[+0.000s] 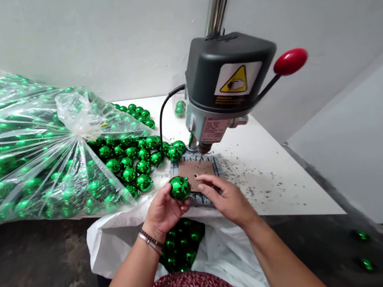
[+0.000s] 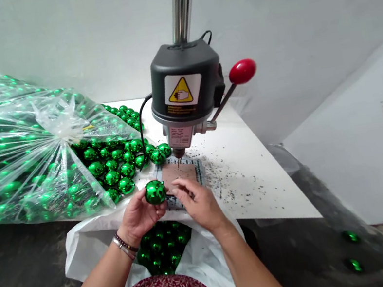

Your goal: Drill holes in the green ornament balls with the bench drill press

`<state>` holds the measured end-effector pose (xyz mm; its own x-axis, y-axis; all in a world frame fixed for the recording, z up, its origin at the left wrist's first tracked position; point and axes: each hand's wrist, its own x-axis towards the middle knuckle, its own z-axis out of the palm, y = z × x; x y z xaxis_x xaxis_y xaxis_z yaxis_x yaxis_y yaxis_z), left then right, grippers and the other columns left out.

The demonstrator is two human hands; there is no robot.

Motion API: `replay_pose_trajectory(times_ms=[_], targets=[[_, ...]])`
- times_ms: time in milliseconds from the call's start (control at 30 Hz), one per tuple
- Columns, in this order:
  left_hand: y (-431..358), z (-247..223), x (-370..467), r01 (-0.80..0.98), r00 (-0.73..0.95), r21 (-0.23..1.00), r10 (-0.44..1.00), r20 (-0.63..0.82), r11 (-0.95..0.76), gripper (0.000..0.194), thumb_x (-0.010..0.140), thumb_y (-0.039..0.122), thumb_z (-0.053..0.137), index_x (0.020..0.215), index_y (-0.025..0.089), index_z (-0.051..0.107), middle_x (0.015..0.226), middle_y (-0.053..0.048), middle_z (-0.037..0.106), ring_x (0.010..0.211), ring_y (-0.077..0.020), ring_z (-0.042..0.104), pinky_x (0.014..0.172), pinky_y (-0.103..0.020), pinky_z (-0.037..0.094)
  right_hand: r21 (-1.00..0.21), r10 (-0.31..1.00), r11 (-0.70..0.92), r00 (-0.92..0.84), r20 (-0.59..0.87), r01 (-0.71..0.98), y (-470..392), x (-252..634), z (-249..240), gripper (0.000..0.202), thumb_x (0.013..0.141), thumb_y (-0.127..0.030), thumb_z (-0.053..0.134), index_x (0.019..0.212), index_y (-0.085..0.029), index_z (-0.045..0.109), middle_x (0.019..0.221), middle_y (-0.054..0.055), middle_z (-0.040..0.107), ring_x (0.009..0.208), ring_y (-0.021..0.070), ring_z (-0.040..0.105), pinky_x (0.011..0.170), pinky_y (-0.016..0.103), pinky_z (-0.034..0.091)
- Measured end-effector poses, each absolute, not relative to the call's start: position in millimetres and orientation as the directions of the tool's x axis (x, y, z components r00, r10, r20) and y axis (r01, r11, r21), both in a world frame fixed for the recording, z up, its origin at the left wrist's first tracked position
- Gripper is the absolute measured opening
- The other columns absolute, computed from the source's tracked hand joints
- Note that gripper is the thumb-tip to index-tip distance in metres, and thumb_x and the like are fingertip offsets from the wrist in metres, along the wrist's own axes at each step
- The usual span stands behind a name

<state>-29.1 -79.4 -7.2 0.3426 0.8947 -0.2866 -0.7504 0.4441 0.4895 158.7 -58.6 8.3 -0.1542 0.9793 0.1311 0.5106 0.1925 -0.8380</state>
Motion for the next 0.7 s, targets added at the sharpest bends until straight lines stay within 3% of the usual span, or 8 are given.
replay_pose_trajectory(times_ms=[100,233,333,433,500,600,700], targets=[[-84,-5,-21,-0.687,0.294,0.602,0.914,-0.281,0.406,0.058,0.064,0.028,0.085,0.117,0.024,0.061,0.095,-0.002,0.068,0.071,-0.0115,0.061,0.06,-0.021,0.043,-0.847,0.966,0.234,-0.209,0.15,0.477,-70,153,10,0.051,0.083,-0.055,0.056,0.123,-0.026,0.063,0.105,0.004,0.07,0.087,0.0132,0.066,0.083,0.028,0.056],[-88,1,-14,-0.504,0.261,0.796,0.938,-0.23,0.336,0.067,0.061,0.015,0.086,0.123,0.022,0.061,0.097,-0.002,0.067,0.078,-0.0118,0.06,0.07,-0.022,0.046,-0.833,0.928,0.315,-0.334,0.168,0.456,-73,160,5,0.055,0.081,-0.045,0.063,0.133,-0.028,0.057,0.135,0.006,0.06,0.123,0.019,0.059,0.107,0.037,0.049],[-89,2,-10,-0.443,0.244,0.865,0.96,-0.136,0.236,0.07,0.06,0.011,0.086,0.125,0.023,0.063,0.116,-0.006,0.066,0.105,-0.0198,0.06,0.091,-0.028,0.047,-0.876,0.943,0.237,-0.317,0.103,0.419,-75,165,3,0.058,0.082,-0.044,0.061,0.137,-0.028,0.052,0.141,0.006,0.056,0.129,0.0201,0.056,0.113,0.04,0.045],[-89,-2,-7,-0.395,0.287,0.898,0.955,-0.077,0.192,0.073,0.062,0.012,0.084,0.13,0.026,0.06,0.119,-0.006,0.065,0.106,-0.0217,0.06,0.091,-0.029,0.048,-0.911,0.953,0.141,-0.302,0.02,0.387,-80,165,4,0.063,0.085,-0.051,0.056,0.142,-0.027,0.047,0.142,0.006,0.056,0.13,0.021,0.057,0.11,0.039,0.048],[-87,-4,-6,-0.363,0.268,0.916,0.961,-0.074,0.172,0.072,0.063,0.012,0.084,0.13,0.025,0.061,0.115,-0.005,0.066,0.101,-0.0206,0.061,0.087,-0.028,0.049,-0.911,0.95,0.125,-0.313,-0.005,0.394,-82,165,5,0.064,0.087,-0.057,0.051,0.143,-0.026,0.047,0.136,0.006,0.061,0.124,0.0208,0.061,0.103,0.036,0.052],[-80,-6,-5,-0.283,0.185,0.95,0.979,-0.082,0.133,0.061,0.061,0.013,0.085,0.119,0.021,0.067,0.104,-0.004,0.068,0.094,-0.0173,0.06,0.084,-0.024,0.048,-0.894,0.959,0.085,-0.28,-0.046,0.439,-78,172,4,0.061,0.087,-0.061,0.049,0.137,-0.027,0.054,0.107,0.005,0.073,0.091,0.0178,0.071,0.082,0.031,0.058],[-65,-6,-9,-0.239,0.056,0.957,0.986,-0.155,0.164,0.049,0.065,0.022,0.084,0.111,0.019,0.07,0.091,-0.002,0.068,0.075,-0.0127,0.059,0.066,-0.021,0.047,-0.88,0.991,0.023,-0.128,-0.044,0.475,-64,192,11,0.058,0.084,-0.06,0.055,0.132,-0.028,0.058,0.093,0.004,0.074,0.069,0.0145,0.067,0.068,0.031,0.057]])
